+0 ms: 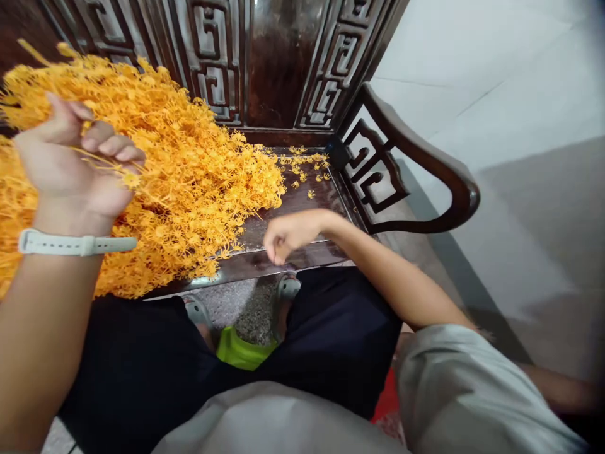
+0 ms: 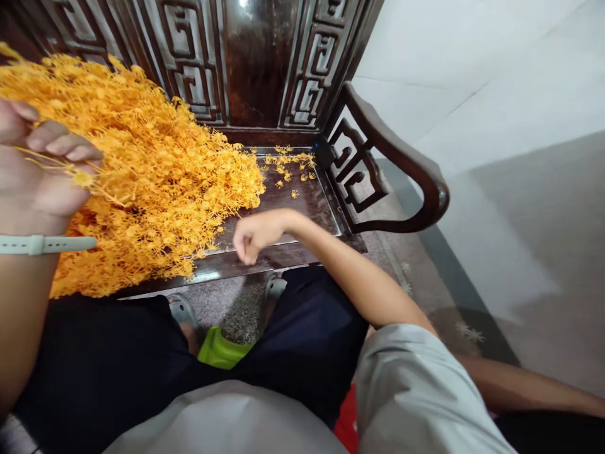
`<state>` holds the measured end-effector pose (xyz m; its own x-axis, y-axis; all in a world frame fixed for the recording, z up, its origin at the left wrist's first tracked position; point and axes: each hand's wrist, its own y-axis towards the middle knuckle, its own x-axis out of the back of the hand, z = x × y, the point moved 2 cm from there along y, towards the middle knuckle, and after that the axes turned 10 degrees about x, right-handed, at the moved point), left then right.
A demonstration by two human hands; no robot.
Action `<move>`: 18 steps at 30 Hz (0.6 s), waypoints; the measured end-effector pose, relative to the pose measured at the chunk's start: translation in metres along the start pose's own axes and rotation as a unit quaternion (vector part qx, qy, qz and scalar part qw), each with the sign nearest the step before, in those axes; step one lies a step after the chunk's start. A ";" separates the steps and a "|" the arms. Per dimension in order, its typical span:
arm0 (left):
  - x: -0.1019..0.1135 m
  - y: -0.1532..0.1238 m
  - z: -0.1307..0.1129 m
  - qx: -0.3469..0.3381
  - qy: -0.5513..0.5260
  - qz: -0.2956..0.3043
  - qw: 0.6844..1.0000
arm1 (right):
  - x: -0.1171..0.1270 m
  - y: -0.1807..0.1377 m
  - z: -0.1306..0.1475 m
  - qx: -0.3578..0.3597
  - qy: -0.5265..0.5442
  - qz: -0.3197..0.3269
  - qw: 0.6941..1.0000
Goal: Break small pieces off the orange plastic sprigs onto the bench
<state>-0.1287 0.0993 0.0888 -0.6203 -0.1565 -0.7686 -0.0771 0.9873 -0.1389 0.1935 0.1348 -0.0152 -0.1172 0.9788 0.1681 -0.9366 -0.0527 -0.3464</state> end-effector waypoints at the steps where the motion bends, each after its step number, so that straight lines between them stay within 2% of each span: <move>1: -0.002 0.000 0.010 0.022 0.007 0.010 1.000 | 0.018 -0.015 -0.007 0.006 -0.033 -0.104 0.994; 2: -0.005 0.000 0.020 0.038 0.013 0.014 0.999 | 0.035 -0.031 -0.015 -0.004 -0.065 -0.223 0.973; 3: -0.007 0.002 0.029 0.049 0.020 0.016 0.998 | 0.051 -0.048 -0.024 -0.026 -0.088 -0.356 0.930; 5: -0.010 0.007 0.041 0.063 0.036 0.018 0.997 | 0.070 -0.078 -0.039 -0.075 -0.103 -0.569 0.813; 6: -0.009 0.010 0.046 0.067 0.042 0.019 0.997 | 0.074 -0.089 -0.044 -0.087 -0.097 -0.637 0.760; 7: -0.008 0.013 0.050 0.071 0.045 0.021 0.996 | 0.075 -0.096 -0.048 -0.088 -0.088 -0.677 0.726; 8: -0.005 0.016 0.054 0.076 0.046 0.022 0.996 | 0.075 -0.099 -0.049 -0.080 -0.079 -0.691 0.713; 9: -0.003 0.019 0.058 0.081 0.045 0.022 0.995 | 0.073 -0.098 -0.049 -0.068 -0.073 -0.685 0.721; 10: -0.001 0.021 0.063 0.085 0.043 0.021 0.995 | 0.069 -0.093 -0.047 -0.053 -0.069 -0.660 0.746; 12: 0.002 0.022 0.073 0.087 0.034 0.016 0.996 | 0.059 -0.075 -0.039 -0.024 -0.057 -0.554 0.830; 14: 0.000 0.021 0.084 0.084 0.026 0.011 0.996 | 0.043 -0.050 -0.027 0.016 -0.035 -0.418 0.907; 16: -0.005 0.016 0.095 0.085 0.030 0.018 0.996 | 0.026 -0.023 -0.016 0.061 -0.002 -0.321 0.945; 18: -0.012 0.010 0.105 0.091 0.046 0.038 0.994 | 0.011 0.002 -0.006 0.098 0.056 -0.271 0.956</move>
<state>-0.0402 0.1080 0.0307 -0.6877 -0.0706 -0.7226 0.1100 0.9736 -0.1998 0.1919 0.1464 -0.0195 0.4290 0.8872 0.1700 -0.8947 0.4432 -0.0550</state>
